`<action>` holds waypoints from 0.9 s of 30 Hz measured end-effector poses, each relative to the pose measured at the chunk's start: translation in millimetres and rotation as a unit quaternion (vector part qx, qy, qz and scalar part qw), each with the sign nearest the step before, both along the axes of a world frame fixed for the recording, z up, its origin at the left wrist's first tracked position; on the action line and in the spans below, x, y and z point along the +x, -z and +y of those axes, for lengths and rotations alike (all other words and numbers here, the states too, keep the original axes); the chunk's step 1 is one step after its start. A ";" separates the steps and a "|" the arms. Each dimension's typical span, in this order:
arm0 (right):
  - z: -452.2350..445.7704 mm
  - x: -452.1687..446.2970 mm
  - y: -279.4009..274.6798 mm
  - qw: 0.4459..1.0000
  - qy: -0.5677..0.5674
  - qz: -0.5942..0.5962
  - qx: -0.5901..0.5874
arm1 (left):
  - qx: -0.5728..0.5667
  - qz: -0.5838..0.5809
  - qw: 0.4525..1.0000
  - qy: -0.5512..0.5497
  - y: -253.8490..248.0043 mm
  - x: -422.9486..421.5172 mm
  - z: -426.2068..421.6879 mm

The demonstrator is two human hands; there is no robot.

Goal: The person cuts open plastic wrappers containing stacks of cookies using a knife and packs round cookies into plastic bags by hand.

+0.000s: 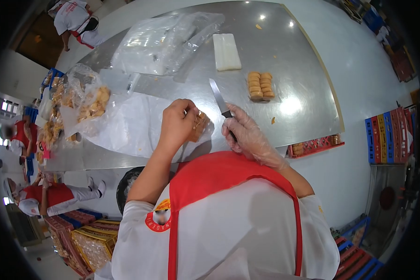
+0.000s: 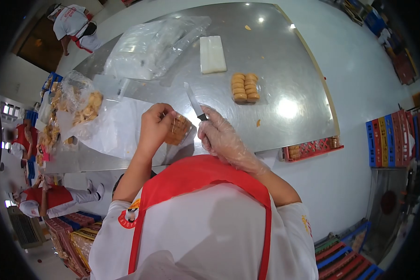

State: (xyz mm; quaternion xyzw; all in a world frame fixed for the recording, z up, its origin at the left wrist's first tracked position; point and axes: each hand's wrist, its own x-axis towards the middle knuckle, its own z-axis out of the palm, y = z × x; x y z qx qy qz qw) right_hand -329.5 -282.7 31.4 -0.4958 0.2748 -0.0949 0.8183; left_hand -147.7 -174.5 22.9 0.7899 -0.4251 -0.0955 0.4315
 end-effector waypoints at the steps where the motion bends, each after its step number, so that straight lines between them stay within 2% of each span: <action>1: 2.0 0.8 2.2 1.000 0.000 0.003 0.007 | -0.025 0.011 0.999 -0.018 0.8 -0.6 -3.6; 4: 8.0 1.6 -2.7 0.999 -0.044 -0.027 -0.016 | -0.082 0.064 0.993 -0.055 5.1 0.7 -14.3; 8: 12.9 8.4 9.4 0.997 -0.046 -0.056 -0.036 | -0.135 0.099 0.983 -0.072 8.7 -3.3 -24.7; 15: 11.8 11.5 11.9 0.997 -0.022 -0.057 -0.038 | -0.132 0.152 0.977 -0.066 12.8 -5.6 -21.2; 19: 10.8 10.3 18.8 0.994 -0.031 -0.036 -0.098 | -0.162 0.187 0.967 -0.066 16.8 -5.8 -21.0; 22: 12.1 11.8 16.6 0.997 -0.047 -0.015 -0.062 | -0.178 0.214 0.958 -0.068 17.7 -5.7 -20.9; 27: 16.4 18.2 21.5 0.993 -0.036 -0.023 -0.109 | -0.214 0.227 0.946 -0.085 20.3 -9.0 -23.7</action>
